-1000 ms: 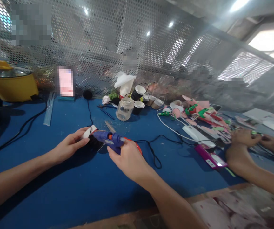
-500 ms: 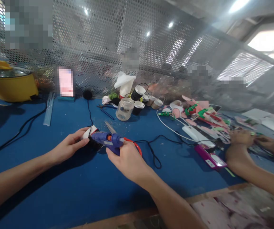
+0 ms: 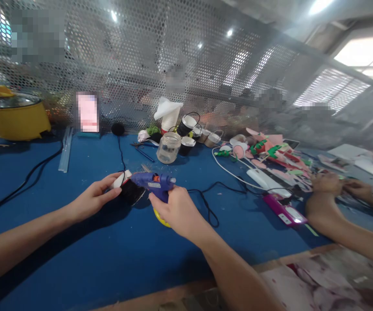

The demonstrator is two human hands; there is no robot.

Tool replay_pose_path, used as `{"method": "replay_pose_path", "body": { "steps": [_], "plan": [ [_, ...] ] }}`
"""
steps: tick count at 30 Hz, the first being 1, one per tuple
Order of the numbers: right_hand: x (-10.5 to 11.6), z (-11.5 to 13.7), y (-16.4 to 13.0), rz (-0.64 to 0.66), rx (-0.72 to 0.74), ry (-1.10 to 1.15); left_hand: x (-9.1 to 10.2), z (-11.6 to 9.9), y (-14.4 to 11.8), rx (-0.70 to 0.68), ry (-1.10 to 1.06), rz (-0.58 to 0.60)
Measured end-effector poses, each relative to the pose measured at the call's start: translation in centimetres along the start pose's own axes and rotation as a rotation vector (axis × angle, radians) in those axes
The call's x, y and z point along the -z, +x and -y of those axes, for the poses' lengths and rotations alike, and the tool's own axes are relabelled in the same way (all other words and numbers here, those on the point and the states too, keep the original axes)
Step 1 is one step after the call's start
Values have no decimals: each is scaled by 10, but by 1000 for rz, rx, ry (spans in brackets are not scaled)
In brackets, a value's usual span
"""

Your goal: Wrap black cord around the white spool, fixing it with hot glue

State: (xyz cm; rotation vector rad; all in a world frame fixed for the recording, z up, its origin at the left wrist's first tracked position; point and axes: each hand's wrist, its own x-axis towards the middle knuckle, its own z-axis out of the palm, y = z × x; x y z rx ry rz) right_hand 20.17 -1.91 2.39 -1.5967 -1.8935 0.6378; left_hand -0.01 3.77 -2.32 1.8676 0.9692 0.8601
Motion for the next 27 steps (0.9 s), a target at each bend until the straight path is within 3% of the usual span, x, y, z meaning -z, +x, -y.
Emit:
{"method": "replay_pose_path", "body": {
  "steps": [7,21,27],
  "plan": [
    [-3,-1,-1,79,-50,135,9,7,-6,31,13,-33],
    [-8,1,-2,43,-40,32,3,15,-11,-1,-70,8],
    [-11,2,-2,37,31,-50,2,15,-12,-21,-84,10]
  ]
}}
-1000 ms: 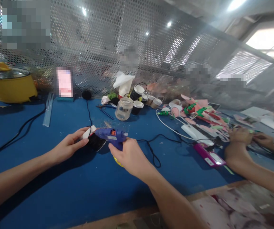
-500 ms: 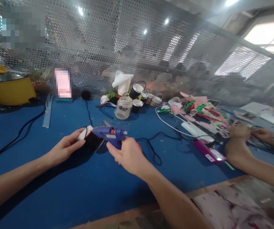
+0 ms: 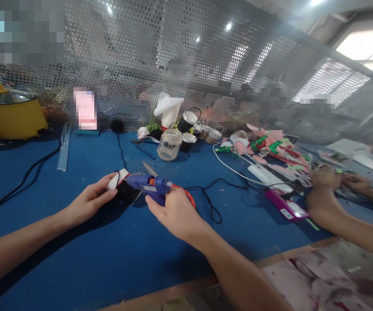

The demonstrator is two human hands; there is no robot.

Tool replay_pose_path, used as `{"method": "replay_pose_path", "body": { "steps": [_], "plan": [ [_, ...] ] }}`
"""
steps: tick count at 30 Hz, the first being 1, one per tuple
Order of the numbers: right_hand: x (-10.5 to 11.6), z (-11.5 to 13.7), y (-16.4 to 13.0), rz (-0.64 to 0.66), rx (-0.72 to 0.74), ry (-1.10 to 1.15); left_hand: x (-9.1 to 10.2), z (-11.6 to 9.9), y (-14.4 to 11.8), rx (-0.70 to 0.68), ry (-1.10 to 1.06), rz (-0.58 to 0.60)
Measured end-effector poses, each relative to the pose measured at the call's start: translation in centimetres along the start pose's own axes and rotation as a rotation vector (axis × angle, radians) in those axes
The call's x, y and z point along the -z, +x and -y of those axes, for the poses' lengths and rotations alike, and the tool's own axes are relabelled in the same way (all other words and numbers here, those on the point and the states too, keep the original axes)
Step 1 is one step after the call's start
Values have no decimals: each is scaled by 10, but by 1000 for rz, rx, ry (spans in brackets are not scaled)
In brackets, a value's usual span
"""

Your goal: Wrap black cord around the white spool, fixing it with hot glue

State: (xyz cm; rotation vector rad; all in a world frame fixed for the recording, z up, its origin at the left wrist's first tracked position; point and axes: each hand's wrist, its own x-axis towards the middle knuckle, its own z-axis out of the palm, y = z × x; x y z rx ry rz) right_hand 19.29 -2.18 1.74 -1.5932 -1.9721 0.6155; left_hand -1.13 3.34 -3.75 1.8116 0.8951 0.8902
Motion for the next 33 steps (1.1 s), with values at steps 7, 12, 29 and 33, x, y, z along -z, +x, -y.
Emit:
{"method": "replay_pose_path", "body": {
  "steps": [7,12,29,33],
  "plan": [
    [0,-1,1,-47,26,-30,1,-1,0,10,6,7],
    [1,-2,1,-21,26,-27,1,2,0,-19,16,10],
    [-1,-1,0,-9,-27,-6,1,4,1,-42,66,6],
    [0,-3,2,-44,-39,-23,2,5,1,-43,54,16]
  ]
}}
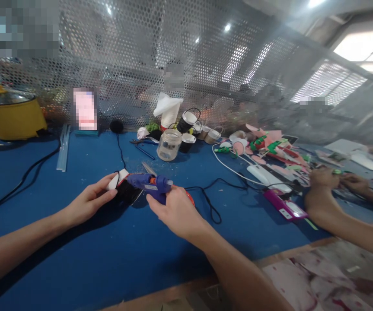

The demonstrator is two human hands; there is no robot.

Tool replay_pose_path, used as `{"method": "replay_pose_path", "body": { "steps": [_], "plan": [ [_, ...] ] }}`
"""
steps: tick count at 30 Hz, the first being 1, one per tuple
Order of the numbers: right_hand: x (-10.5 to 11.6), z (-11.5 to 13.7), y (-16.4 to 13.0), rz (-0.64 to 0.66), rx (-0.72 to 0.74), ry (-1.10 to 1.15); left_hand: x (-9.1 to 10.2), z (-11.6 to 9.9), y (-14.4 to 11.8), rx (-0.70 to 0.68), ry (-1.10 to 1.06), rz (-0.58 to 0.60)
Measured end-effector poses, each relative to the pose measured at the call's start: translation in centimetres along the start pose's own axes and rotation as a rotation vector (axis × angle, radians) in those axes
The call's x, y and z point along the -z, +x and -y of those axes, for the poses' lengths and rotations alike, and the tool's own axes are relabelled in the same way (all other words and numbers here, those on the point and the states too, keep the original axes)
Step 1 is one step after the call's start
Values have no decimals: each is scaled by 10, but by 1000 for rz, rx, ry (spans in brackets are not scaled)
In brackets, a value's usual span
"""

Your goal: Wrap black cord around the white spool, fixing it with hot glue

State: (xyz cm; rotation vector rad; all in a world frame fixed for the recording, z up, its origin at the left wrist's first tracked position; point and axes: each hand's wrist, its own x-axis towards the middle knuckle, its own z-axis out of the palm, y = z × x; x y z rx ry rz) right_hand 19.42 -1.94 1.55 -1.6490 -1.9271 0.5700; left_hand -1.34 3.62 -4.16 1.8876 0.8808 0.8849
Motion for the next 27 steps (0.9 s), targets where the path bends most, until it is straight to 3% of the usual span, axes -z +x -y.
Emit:
{"method": "replay_pose_path", "body": {
  "steps": [9,14,21,27],
  "plan": [
    [1,2,-1,13,-20,53,1,-1,0,6,10,0],
    [1,5,-2,95,-99,122,1,-2,0,11,14,6],
    [4,5,0,60,-133,121,1,-2,0,29,-16,4],
    [5,2,2,49,-65,107,2,1,-1,16,-31,14]
  ]
}}
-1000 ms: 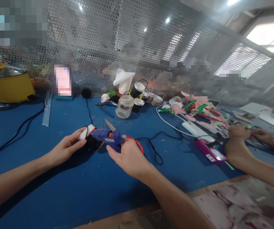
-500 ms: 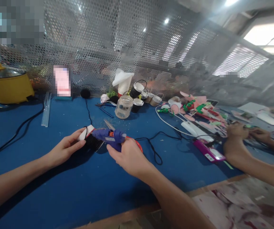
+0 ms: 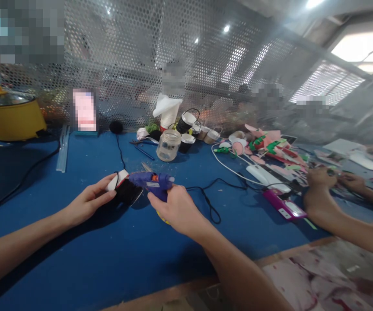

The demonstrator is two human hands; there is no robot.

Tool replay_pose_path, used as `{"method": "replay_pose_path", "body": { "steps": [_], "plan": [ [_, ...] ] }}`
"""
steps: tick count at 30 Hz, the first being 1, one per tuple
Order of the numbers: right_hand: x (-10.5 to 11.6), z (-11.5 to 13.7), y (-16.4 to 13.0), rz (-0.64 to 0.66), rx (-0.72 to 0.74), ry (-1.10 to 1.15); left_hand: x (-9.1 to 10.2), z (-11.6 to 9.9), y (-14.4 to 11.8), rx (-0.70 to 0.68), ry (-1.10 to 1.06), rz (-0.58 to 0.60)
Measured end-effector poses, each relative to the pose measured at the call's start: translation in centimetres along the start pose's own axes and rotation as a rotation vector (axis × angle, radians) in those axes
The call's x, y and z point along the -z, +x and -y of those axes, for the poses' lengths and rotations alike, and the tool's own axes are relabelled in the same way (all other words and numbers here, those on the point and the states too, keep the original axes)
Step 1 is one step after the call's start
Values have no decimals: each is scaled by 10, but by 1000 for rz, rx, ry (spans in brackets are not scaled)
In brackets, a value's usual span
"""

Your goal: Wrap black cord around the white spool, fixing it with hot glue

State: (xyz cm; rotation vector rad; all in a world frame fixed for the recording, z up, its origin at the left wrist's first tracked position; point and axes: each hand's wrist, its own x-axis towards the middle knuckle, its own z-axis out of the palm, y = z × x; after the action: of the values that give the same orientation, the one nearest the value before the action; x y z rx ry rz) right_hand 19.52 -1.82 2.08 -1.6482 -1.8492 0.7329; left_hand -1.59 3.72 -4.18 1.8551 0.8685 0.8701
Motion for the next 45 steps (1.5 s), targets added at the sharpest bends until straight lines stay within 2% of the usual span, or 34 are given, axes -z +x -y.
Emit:
{"method": "replay_pose_path", "body": {
  "steps": [14,21,27,33,39,45],
  "plan": [
    [-1,-4,4,-51,87,-10,1,1,-1,33,-3,-3],
    [1,-2,0,36,-2,34,0,0,0,45,-30,-3],
    [1,-4,2,-6,47,55,0,-1,-1,44,-44,2],
    [0,-3,0,32,3,38,0,2,-1,28,-43,1],
    [-1,-4,1,-8,31,12,1,2,-1,17,-8,-3],
    [0,0,-2,79,-10,67,1,2,-1,11,-1,-2]
  ]
}}
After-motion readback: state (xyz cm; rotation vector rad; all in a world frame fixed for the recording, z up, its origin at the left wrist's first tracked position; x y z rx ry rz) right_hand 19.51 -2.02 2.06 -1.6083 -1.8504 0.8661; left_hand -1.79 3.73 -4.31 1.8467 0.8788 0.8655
